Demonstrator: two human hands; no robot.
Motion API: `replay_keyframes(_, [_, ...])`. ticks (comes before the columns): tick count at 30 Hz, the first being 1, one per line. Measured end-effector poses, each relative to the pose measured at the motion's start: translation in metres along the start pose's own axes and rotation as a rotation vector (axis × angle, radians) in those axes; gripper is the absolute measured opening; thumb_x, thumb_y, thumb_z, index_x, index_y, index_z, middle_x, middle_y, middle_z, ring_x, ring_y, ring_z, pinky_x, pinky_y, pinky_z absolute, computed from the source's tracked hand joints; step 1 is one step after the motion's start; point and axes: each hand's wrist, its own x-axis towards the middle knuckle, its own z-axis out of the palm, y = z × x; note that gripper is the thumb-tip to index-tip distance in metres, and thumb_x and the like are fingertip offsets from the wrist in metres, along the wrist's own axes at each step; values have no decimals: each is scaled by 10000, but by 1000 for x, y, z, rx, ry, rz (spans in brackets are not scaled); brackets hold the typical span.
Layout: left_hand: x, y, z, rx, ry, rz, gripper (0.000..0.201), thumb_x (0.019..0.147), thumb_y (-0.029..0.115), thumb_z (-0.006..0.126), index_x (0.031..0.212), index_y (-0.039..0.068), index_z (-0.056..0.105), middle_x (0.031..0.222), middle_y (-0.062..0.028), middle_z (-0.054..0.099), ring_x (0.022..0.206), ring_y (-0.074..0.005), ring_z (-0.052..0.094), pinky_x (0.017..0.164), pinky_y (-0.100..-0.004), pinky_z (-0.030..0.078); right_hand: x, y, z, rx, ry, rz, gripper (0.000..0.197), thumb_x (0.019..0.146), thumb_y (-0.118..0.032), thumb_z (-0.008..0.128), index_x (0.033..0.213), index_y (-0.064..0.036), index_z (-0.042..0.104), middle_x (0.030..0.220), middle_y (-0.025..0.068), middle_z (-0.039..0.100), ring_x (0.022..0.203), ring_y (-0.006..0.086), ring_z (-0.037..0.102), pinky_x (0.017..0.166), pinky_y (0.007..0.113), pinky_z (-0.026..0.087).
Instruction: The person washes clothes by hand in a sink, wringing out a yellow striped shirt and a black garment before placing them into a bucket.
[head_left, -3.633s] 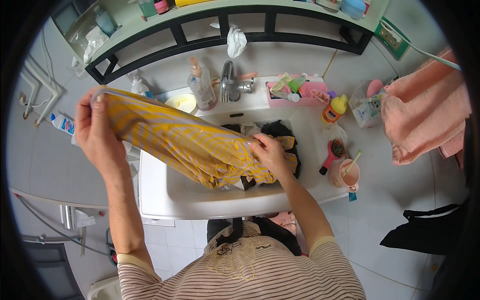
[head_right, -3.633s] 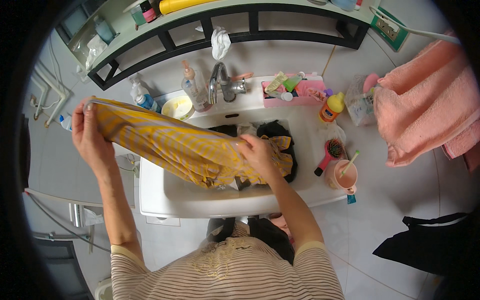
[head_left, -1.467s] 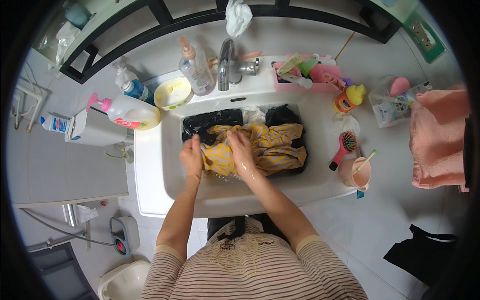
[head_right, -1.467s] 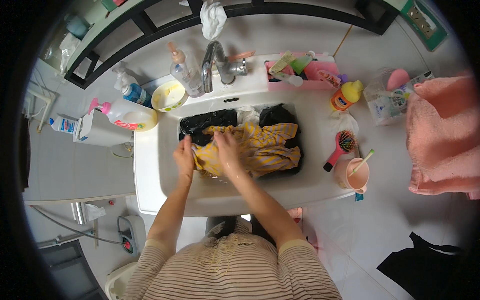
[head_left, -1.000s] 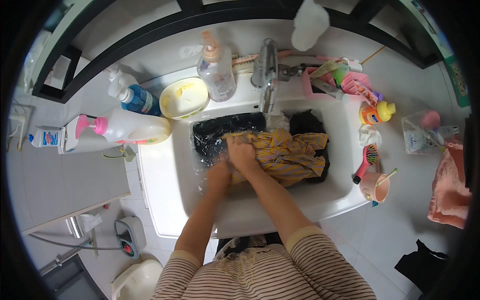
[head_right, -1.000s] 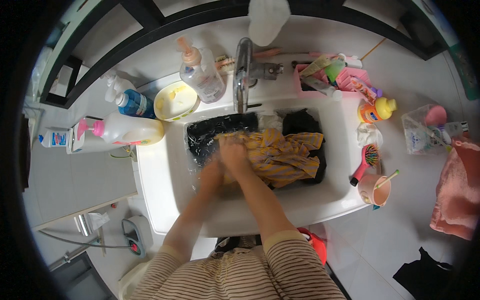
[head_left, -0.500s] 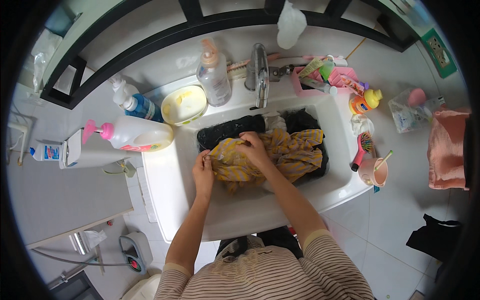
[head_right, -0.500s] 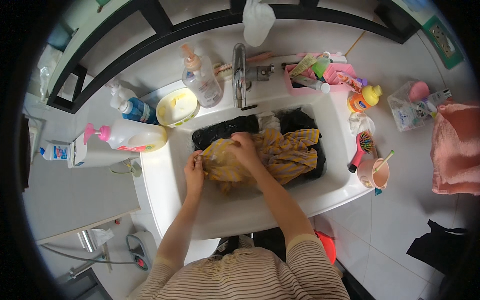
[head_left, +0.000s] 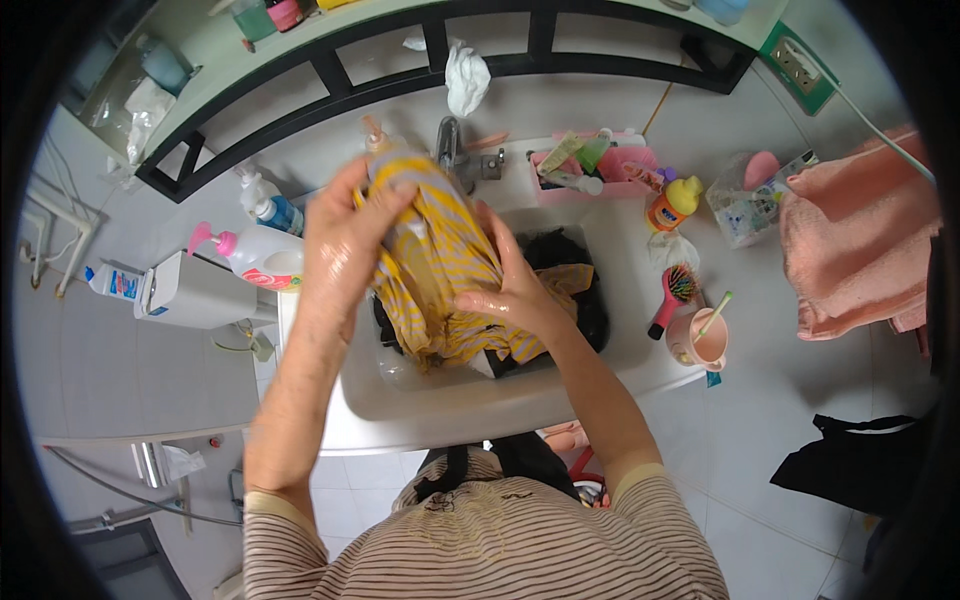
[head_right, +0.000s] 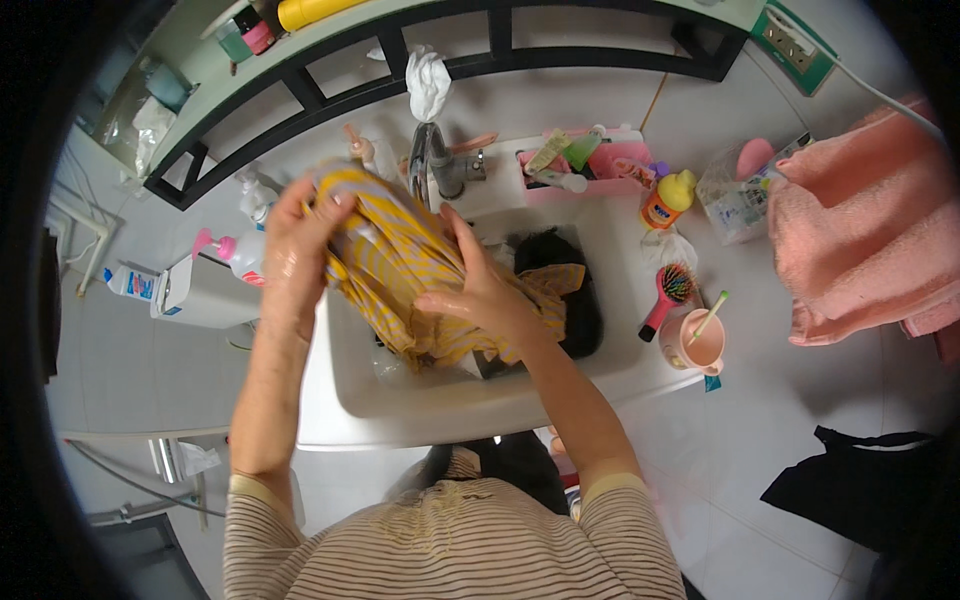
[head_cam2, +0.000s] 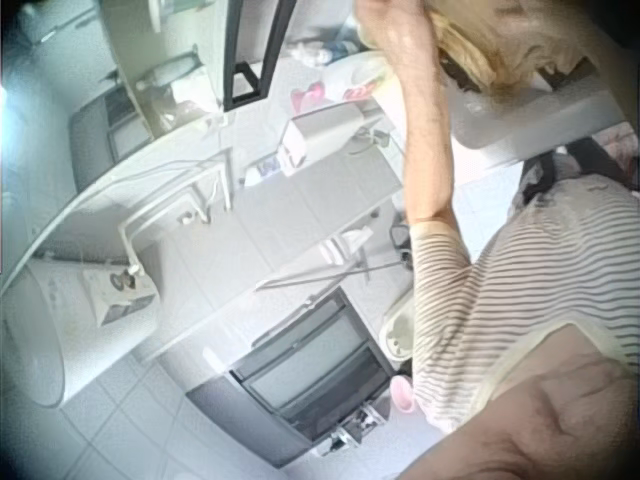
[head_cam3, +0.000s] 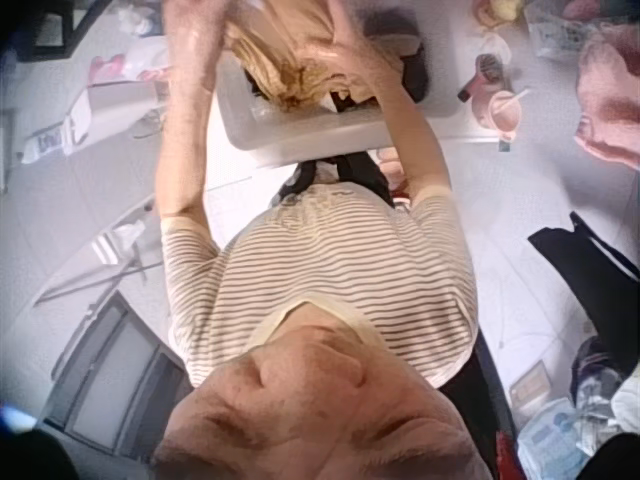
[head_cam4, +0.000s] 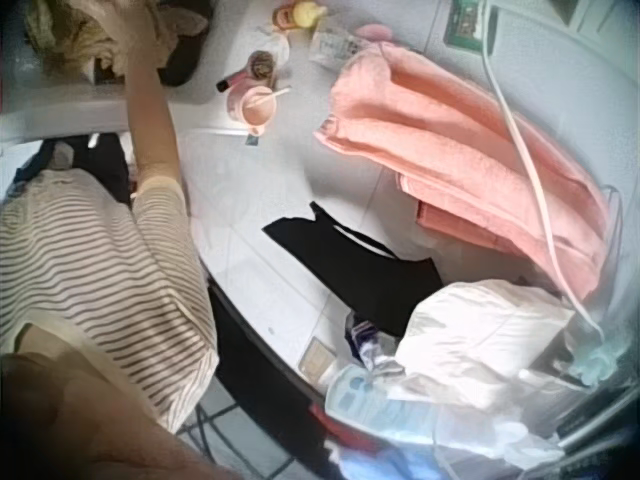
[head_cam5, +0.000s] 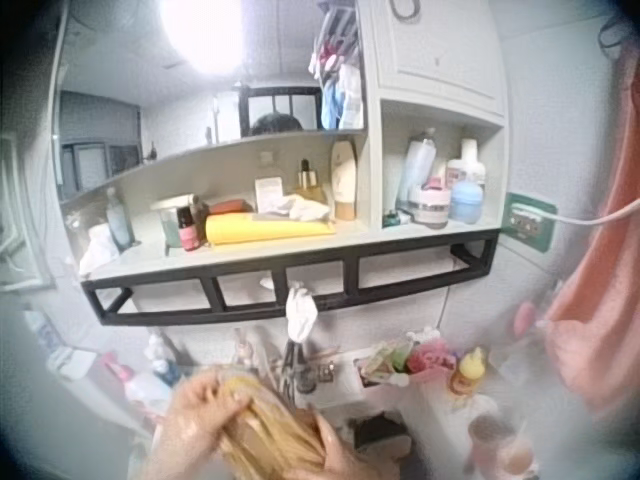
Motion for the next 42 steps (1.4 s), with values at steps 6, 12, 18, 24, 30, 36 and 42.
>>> replay_keyframes(6, [11, 103, 33, 70, 87, 401, 215, 817, 171, 612, 969, 19, 609, 866, -25, 627, 765, -88, 578, 696, -220, 458, -22, 27, -32, -114, -78, 7, 1217, 578, -194, 807, 1441, -60, -40, 1459, 187, 181, 1356, 284, 201, 1087, 363, 216])
replay_keyframes(12, [10, 162, 39, 100, -20, 936, 230, 847, 242, 547, 906, 30, 614, 811, -53, 645, 690, -113, 627, 645, -236, 517, -23, 99, 10, -236, -47, 10, 965, 557, -242, 828, 1339, -18, 307, 1332, 184, 378, 1228, 292, 379, 1027, 350, 305])
replay_keyframes(18, [-8, 146, 5, 214, 225, 589, 306, 853, 302, 568, 1036, 61, 614, 1030, -45, 614, 975, -148, 567, 858, -289, 448, -9, 108, 64, -294, 384, 65, 676, 639, -360, 785, 1159, -12, 529, 1120, 152, 602, 1015, 260, 579, 852, 349, 461])
replay_keyframes(24, [-41, -42, -112, 396, 317, 47, 178, 781, 113, 609, 933, 20, 617, 788, -45, 630, 695, -106, 563, 636, -251, 455, -7, 43, 31, -812, 182, 351, 518, 647, -227, 690, 1106, -44, 535, 1026, 194, 609, 974, 344, 577, 834, 385, 449])
replay_keyframes(30, [-93, -214, -149, 117, 361, -378, 179, 807, 109, 607, 939, -11, 595, 798, -68, 632, 689, -126, 585, 612, -261, 478, 31, -78, 76, -876, 122, -82, 455, 622, -137, 646, 1050, -15, 556, 964, 187, 627, 937, 346, 586, 809, 380, 457])
replay_keyframes(36, [-92, -153, -105, -306, 122, -538, 435, 902, 375, 503, 1196, 56, 470, 1035, -69, 601, 873, -138, 614, 697, -274, 525, 53, -162, 128, -827, 78, -453, 449, 595, -97, 624, 1033, -13, 571, 917, 189, 632, 866, 346, 604, 769, 359, 480])
replay_keyframes(42, [-76, -196, -105, -104, 46, -572, 442, 923, 399, 424, 1236, 89, 458, 1035, -58, 595, 954, -123, 588, 685, -257, 514, 60, -113, 138, -673, 112, -333, 490, 601, -96, 635, 1080, -32, 562, 965, 170, 633, 915, 321, 605, 802, 348, 474])
